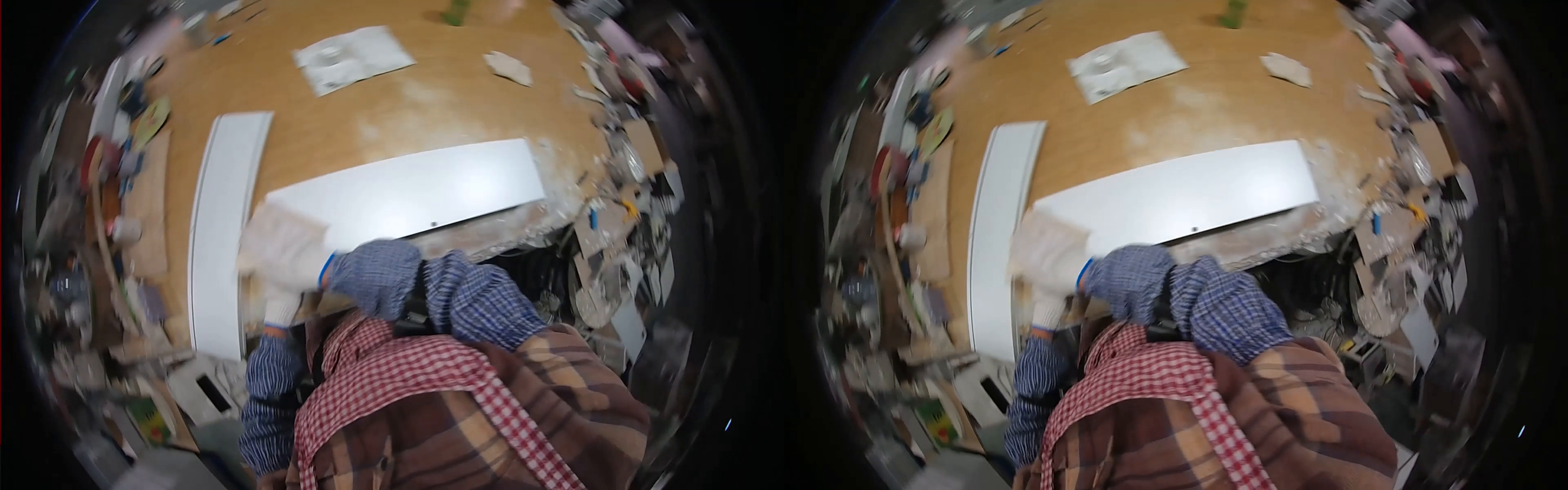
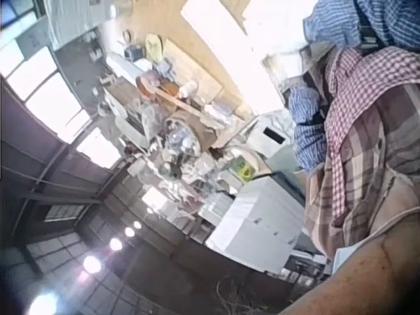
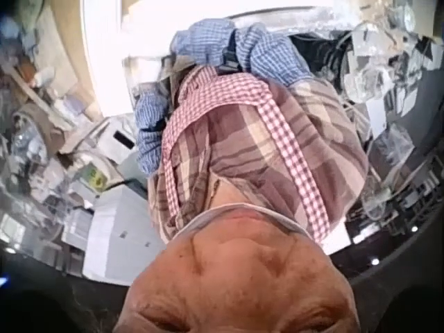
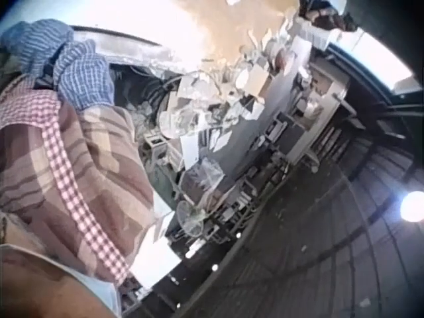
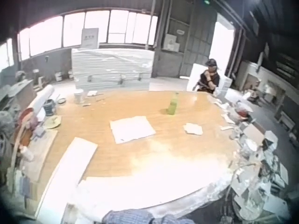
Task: Cleaning and wiping down white rectangular furniture components on a large wooden table.
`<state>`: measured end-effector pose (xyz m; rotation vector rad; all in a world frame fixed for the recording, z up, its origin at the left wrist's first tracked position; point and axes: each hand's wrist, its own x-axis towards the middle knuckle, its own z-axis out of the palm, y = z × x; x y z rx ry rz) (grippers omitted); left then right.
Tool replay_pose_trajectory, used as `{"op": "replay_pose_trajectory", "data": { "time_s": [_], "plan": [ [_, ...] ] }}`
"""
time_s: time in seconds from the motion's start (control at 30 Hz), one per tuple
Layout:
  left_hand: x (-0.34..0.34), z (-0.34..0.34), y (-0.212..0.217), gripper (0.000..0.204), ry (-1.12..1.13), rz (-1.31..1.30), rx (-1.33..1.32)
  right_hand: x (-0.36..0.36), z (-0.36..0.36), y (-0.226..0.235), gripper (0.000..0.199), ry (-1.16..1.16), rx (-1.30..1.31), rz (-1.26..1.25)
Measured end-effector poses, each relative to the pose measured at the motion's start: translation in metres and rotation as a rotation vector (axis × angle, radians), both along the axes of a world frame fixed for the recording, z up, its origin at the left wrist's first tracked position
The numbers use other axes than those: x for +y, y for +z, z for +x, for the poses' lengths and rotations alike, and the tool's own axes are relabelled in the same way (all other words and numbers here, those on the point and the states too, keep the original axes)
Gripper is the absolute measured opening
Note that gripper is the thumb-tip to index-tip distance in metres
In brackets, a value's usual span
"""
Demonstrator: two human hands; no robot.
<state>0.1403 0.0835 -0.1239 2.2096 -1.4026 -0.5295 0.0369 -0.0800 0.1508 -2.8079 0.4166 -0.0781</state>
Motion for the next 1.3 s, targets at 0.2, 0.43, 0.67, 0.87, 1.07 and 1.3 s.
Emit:
{"op": "replay_pose_trajectory", "data": {
  "time_s": [0.2,0.43,0.67,0.87,1.07,1.3],
  "plan": [
    [-0.073,-0.031,0.182,0.120,0.188,-0.072,0.550,-0.079,-0.114,-0.035,0.025,-0.168,-0.265,-0.111],
    [-0.148,-0.038,0.256,0.136,-0.452,-0.154,-0.418,-0.201,-0.320,-0.074,0.037,-0.762,-0.157,-0.393],
    [-0.209,-0.088,0.267,0.134,-0.767,0.134,-0.555,-0.222,-0.455,-0.096,0.044,-1.190,0.181,-0.213],
    [-0.189,-0.115,0.271,0.117,-0.772,0.277,-0.480,-0.145,-0.511,-0.123,0.051,-1.762,-0.758,0.118],
    [-0.158,-0.099,0.231,0.087,-0.856,0.022,-0.721,-0.096,-0.521,-0.110,0.050,-1.857,-0.803,0.161],
    [-0.211,-0.050,0.327,0.037,-0.637,-0.009,-0.238,-0.084,-0.494,-0.064,0.051,-1.787,-1.000,0.031]
  ]
}}
